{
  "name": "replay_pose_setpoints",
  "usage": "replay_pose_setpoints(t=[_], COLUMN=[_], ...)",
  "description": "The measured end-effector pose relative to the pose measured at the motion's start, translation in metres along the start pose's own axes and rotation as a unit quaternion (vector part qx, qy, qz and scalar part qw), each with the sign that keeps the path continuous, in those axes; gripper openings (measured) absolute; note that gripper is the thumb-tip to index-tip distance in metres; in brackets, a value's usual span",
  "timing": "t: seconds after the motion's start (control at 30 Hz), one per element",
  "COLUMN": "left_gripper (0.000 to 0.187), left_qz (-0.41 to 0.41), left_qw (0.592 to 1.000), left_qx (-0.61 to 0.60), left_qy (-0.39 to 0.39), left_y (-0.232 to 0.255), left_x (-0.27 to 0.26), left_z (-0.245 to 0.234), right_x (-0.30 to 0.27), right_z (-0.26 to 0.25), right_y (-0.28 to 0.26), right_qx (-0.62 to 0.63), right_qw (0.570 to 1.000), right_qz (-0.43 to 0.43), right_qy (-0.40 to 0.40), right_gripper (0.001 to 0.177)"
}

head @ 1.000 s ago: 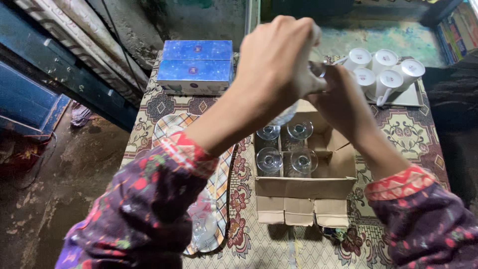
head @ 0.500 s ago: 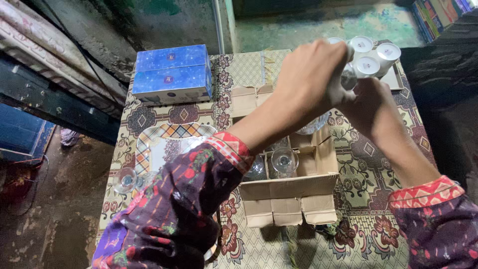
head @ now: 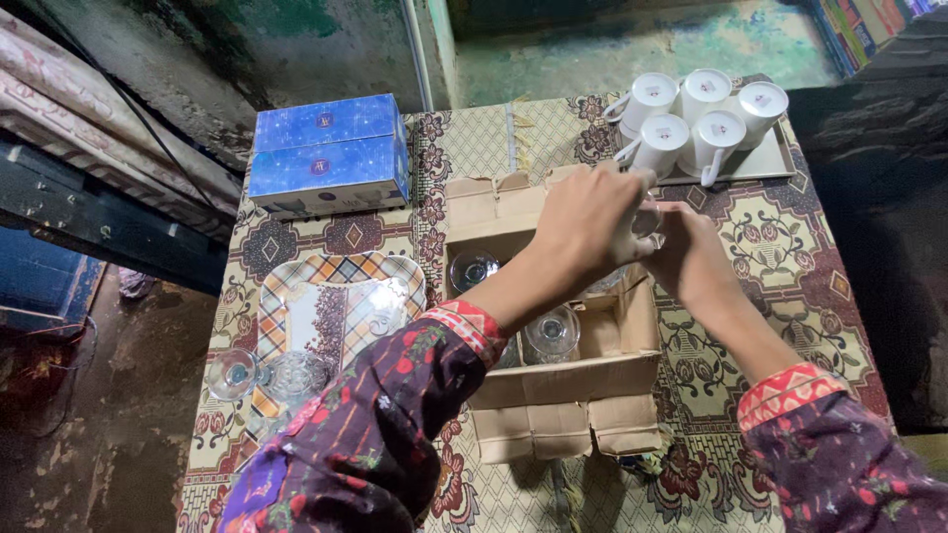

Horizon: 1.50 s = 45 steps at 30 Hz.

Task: The person wipes glassware with a cloth and places the glasses into the slots of a cardboard box.

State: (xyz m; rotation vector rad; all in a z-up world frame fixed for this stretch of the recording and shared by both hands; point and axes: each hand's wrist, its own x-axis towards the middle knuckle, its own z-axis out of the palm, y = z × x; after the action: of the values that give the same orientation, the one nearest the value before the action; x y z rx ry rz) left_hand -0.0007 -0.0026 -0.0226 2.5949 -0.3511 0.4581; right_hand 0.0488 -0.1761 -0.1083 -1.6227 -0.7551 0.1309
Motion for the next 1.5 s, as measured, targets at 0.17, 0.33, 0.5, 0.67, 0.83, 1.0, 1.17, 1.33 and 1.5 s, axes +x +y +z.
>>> replay_pose_setpoints(t=[0.17,0.33,0.5,0.67,0.83,1.0,1.17,1.33,1.5], left_gripper=[0.051,0.047,0.049,0.041,0.037,0.039,0.04,0.029,0.021], left_qz=[-0.021,-0.044,-0.055,-0.066,-0.069,-0.074,-0.092,-0.086,-0.071], left_qw=[0.999,0.997,0.996,0.994,0.993,0.994,0.992,0.994,0.995], left_qx=[-0.004,-0.013,-0.01,-0.017,-0.002,0.002,-0.009,-0.014,-0.01], left_qy=[-0.036,-0.067,-0.072,-0.09,-0.096,-0.078,-0.086,-0.072,-0.071], left_y=[-0.009,-0.019,-0.027,-0.035,-0.039,-0.033,-0.032,-0.036,-0.037], left_x=[-0.003,-0.007,-0.008,-0.011,-0.018,-0.019,-0.019,-0.023,-0.023], left_z=[0.011,0.014,0.023,0.033,0.045,0.051,0.048,0.053,0.071], right_x=[-0.005,-0.006,-0.006,-0.006,-0.018,-0.023,-0.024,-0.022,-0.03], right_z=[0.002,0.008,0.011,0.017,0.013,0.014,0.027,0.036,0.024], right_y=[0.011,0.02,0.019,0.031,0.073,0.079,0.051,0.013,0.008], right_qx=[-0.344,-0.346,-0.461,-0.482,-0.444,-0.421,-0.375,-0.165,-0.402], right_qw=[0.938,0.938,0.887,0.876,0.896,0.906,0.926,0.966,0.905], right_qz=[-0.031,-0.017,-0.032,0.023,-0.014,0.049,0.029,0.134,0.05], right_qy=[0.02,0.014,-0.004,-0.023,0.004,0.002,0.027,0.144,0.128], right_gripper=[0.034,0.028,0.02,0.017,0.014,0.021,0.03,0.041,0.043])
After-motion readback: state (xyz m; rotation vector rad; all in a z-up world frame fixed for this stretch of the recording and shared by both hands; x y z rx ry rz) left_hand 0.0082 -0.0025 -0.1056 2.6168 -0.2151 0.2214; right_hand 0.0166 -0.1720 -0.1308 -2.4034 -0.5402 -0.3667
